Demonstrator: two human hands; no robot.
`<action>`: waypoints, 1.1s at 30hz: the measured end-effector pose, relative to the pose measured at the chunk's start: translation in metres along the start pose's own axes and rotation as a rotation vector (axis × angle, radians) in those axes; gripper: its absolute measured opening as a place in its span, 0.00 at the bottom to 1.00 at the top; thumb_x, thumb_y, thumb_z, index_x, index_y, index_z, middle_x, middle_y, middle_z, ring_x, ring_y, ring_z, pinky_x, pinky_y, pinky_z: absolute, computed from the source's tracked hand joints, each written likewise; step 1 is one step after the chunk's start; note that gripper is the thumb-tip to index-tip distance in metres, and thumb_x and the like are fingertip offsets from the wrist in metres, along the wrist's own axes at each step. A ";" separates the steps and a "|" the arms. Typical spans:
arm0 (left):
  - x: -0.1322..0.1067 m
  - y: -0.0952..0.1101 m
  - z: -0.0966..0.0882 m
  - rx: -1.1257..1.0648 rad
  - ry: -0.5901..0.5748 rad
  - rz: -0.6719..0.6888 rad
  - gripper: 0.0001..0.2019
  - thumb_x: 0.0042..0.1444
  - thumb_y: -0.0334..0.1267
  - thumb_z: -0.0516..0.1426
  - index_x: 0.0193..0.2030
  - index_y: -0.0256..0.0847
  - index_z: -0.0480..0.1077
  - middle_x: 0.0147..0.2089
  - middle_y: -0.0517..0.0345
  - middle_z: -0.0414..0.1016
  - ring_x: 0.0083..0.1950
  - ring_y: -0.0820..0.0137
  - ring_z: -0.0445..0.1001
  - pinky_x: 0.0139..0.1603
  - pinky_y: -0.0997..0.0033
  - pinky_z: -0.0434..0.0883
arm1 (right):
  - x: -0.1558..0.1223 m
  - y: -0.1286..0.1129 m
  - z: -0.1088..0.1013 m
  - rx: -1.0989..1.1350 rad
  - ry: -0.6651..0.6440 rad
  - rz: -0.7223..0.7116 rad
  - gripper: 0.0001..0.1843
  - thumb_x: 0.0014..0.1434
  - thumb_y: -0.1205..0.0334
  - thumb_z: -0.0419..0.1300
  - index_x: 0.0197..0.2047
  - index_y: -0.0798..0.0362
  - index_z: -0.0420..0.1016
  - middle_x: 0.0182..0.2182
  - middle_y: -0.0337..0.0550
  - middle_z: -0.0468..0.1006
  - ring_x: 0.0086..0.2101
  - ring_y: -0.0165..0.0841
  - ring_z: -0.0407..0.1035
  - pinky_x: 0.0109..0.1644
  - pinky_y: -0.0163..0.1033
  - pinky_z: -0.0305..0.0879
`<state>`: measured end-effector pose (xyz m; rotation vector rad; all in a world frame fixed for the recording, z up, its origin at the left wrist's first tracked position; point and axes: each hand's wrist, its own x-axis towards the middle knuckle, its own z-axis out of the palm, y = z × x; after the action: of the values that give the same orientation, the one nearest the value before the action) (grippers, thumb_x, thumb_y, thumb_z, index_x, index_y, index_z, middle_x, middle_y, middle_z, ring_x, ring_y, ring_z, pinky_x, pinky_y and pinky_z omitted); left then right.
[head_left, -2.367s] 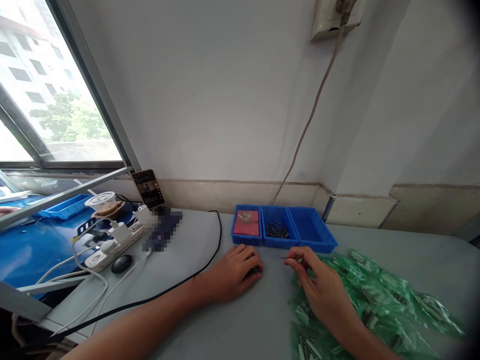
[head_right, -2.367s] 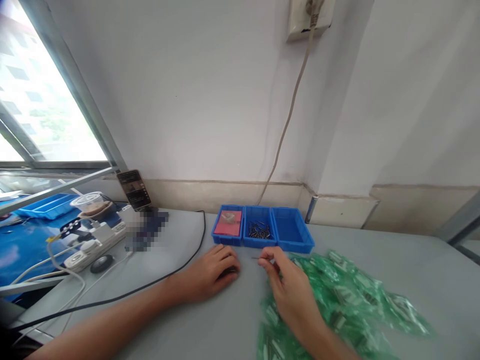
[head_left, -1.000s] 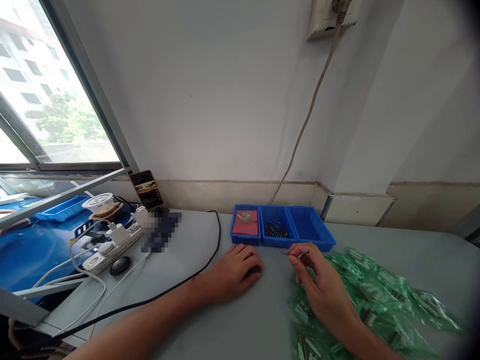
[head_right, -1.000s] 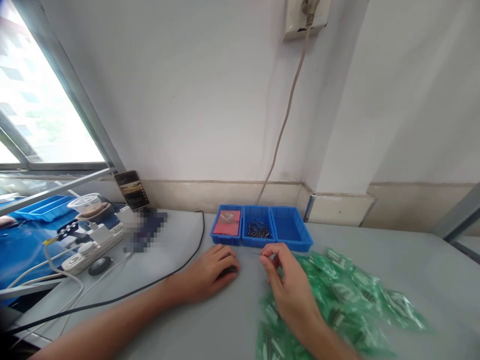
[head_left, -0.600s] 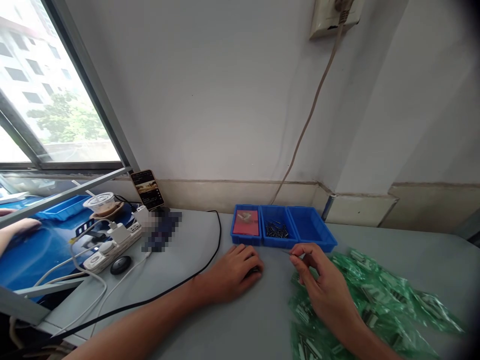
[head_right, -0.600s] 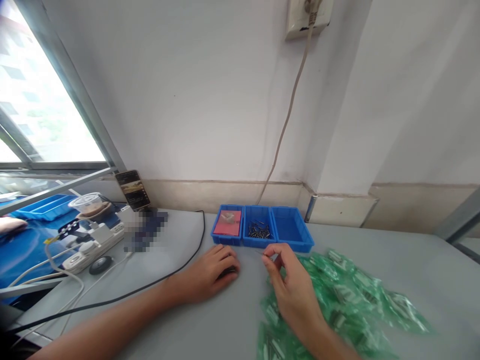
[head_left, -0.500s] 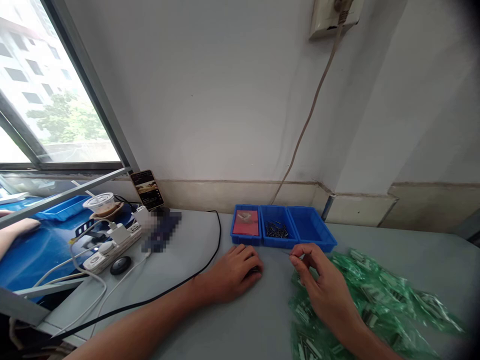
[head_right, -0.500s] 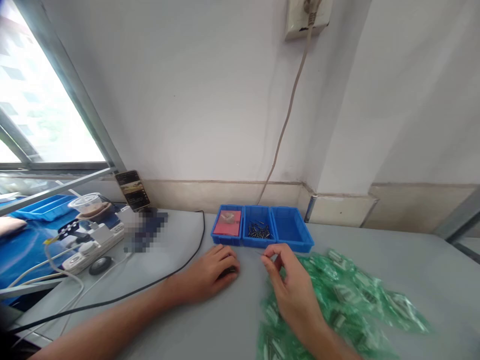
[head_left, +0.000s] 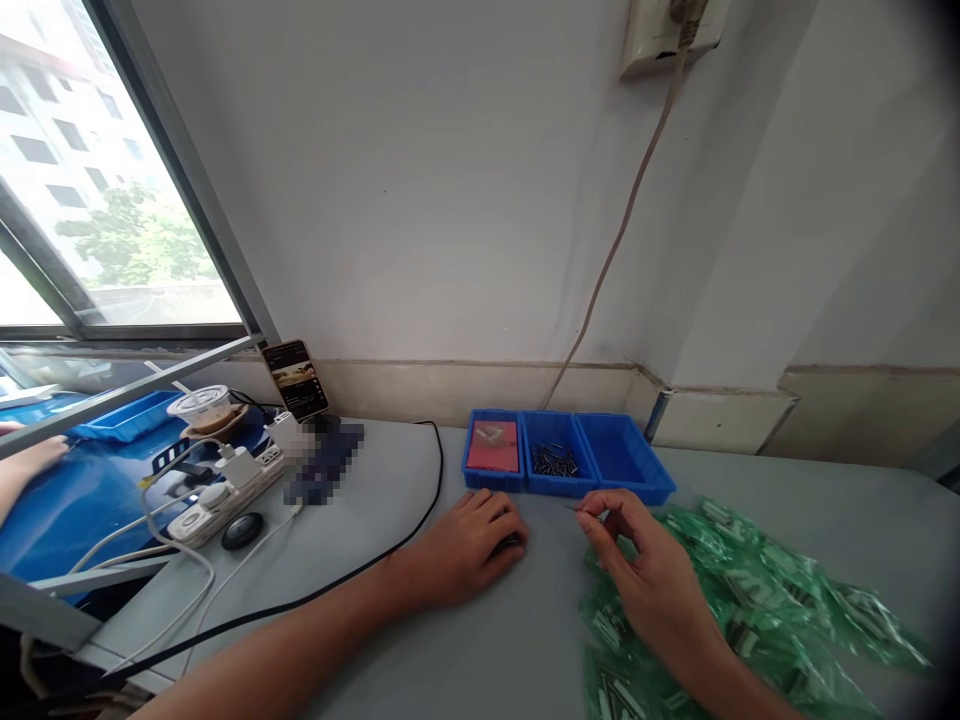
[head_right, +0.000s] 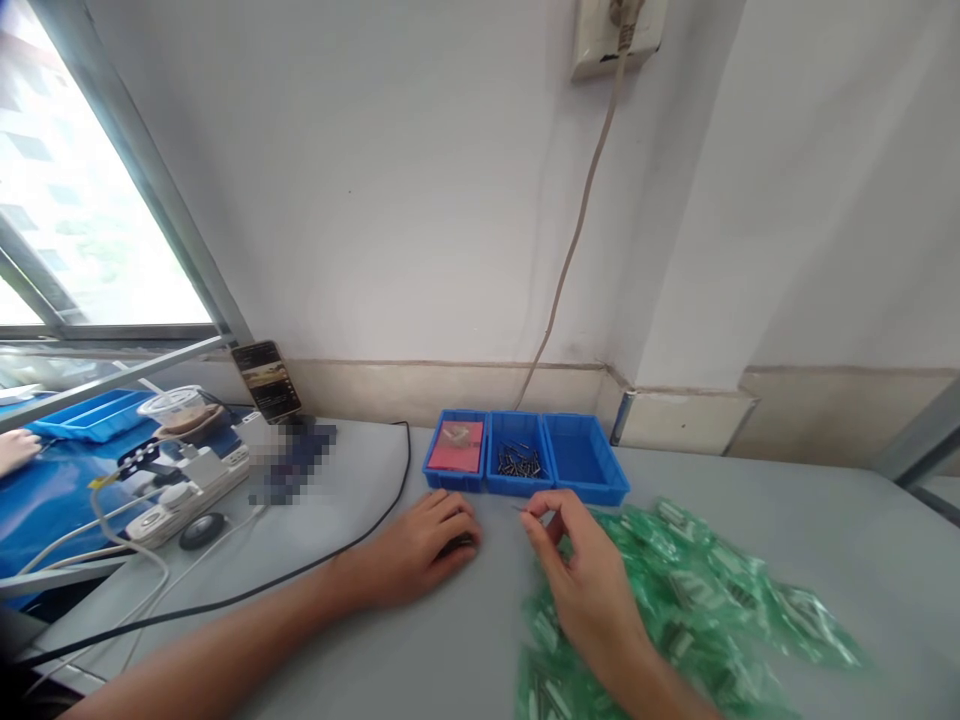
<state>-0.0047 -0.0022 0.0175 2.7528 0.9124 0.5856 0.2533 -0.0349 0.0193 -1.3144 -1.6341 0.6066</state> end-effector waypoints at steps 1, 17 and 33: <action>0.000 0.000 0.000 -0.001 -0.001 -0.002 0.05 0.76 0.37 0.54 0.54 0.43 0.69 0.53 0.52 0.73 0.53 0.62 0.70 0.57 0.62 0.67 | 0.000 0.000 0.000 0.007 0.004 -0.004 0.13 0.73 0.45 0.57 0.45 0.45 0.73 0.41 0.42 0.79 0.33 0.36 0.70 0.33 0.38 0.68; 0.001 0.001 -0.001 -0.006 -0.017 -0.017 0.05 0.75 0.37 0.54 0.53 0.43 0.69 0.52 0.52 0.72 0.52 0.62 0.69 0.57 0.61 0.68 | 0.002 0.002 0.000 -0.011 0.031 -0.011 0.16 0.74 0.44 0.53 0.45 0.46 0.73 0.30 0.39 0.77 0.27 0.36 0.71 0.31 0.39 0.69; 0.001 0.001 -0.001 0.004 -0.019 -0.025 0.05 0.75 0.37 0.55 0.53 0.43 0.70 0.52 0.52 0.72 0.52 0.62 0.69 0.57 0.61 0.68 | 0.001 0.008 0.001 -0.084 -0.043 -0.094 0.24 0.78 0.44 0.47 0.32 0.47 0.67 0.25 0.36 0.68 0.26 0.35 0.65 0.30 0.38 0.58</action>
<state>-0.0034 -0.0026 0.0193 2.7411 0.9432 0.5534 0.2563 -0.0311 0.0124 -1.2845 -1.7623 0.5182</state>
